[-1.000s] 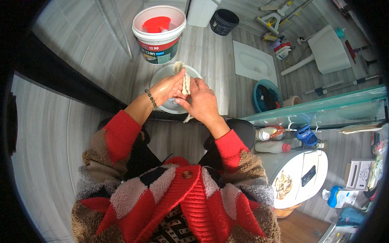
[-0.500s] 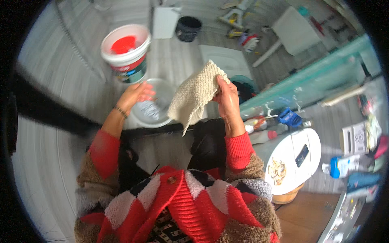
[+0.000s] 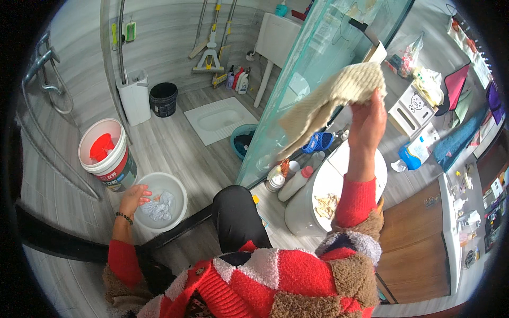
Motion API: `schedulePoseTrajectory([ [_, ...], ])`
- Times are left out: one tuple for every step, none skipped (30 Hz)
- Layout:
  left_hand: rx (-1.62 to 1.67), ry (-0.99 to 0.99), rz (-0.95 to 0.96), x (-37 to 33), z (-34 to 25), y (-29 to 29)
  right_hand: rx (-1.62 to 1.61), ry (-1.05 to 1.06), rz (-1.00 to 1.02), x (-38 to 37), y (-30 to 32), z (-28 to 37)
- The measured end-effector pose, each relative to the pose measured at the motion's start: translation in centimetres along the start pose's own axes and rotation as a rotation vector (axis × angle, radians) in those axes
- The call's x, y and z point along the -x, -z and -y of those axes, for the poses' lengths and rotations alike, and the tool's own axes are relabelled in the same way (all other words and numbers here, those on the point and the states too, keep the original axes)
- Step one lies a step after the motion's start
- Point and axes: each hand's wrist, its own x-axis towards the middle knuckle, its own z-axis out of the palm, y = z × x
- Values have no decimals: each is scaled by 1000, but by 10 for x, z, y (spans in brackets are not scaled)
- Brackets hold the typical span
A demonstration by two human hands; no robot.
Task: The person sits on a low stool in a bathroom and hand-washes two pieces of clothing in a white basin. They scrub, rinse, and wring out a patterned cloth and a grey garment, then hang the patterned cloth on a shower door handle.
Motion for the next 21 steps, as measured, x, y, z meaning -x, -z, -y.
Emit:
schedulePoseTrajectory([
  [-14, -5, 1, -3, 2, 0, 43, 37, -36, -15, 6, 4],
  [-46, -24, -13, -6, 3, 0, 71, 81, -43, -33, 13, 8],
  [-25, -2, 0, -8, 4, 0, 125, 100, -94, -52, 19, 13],
  [-21, 4, 0, -10, 5, 0, 165, 131, -122, -71, 25, 18],
  [-38, 27, -4, -12, 6, 0, 221, 168, -156, -91, 30, 22],
  [-31, 15, 6, -14, 6, 0, 208, 206, -116, -111, 34, 26],
  [-43, 20, 11, -15, 7, 0, 244, 221, -110, -130, 38, 32],
  [-56, 25, 14, -16, 8, -1, 283, 237, -114, -150, 41, 37],
  [-56, 21, 20, -17, 9, -1, 304, 283, -116, -172, 41, 40],
  [-57, 18, 24, -18, 10, -1, 331, 330, -140, -193, 41, 41],
  [-66, 15, 19, -19, 12, -1, 420, 347, -105, -210, 43, 43],
  [-64, 18, 26, -19, 14, -1, 438, 340, -33, -225, 43, 41],
  [-75, 20, 23, -20, 16, -1, 466, 337, 28, -237, 43, 36],
  [-99, 19, 16, -21, 19, 0, 492, 334, 89, -248, 44, 32],
  [-100, 18, 24, -22, 21, 1, 590, 314, 218, -254, 46, 27],
  [-114, 14, 27, -23, 24, 2, 699, 160, 187, -259, 48, 20],
  [-119, 2, 36, -24, 26, 3, 855, 173, 222, -264, 48, 14],
  [-132, -12, 37, -25, 29, 5, 995, 114, 160, -268, 49, 7],
  [-136, -33, 46, -25, 31, 6, 1082, 185, 156, -271, 51, 4],
  [-138, -56, 62, -26, 33, 8, 1095, 286, 148, -275, 52, -1],
  [-162, -34, 50, -26, 35, 9, 1117, 341, 96, -279, 53, -3],
])
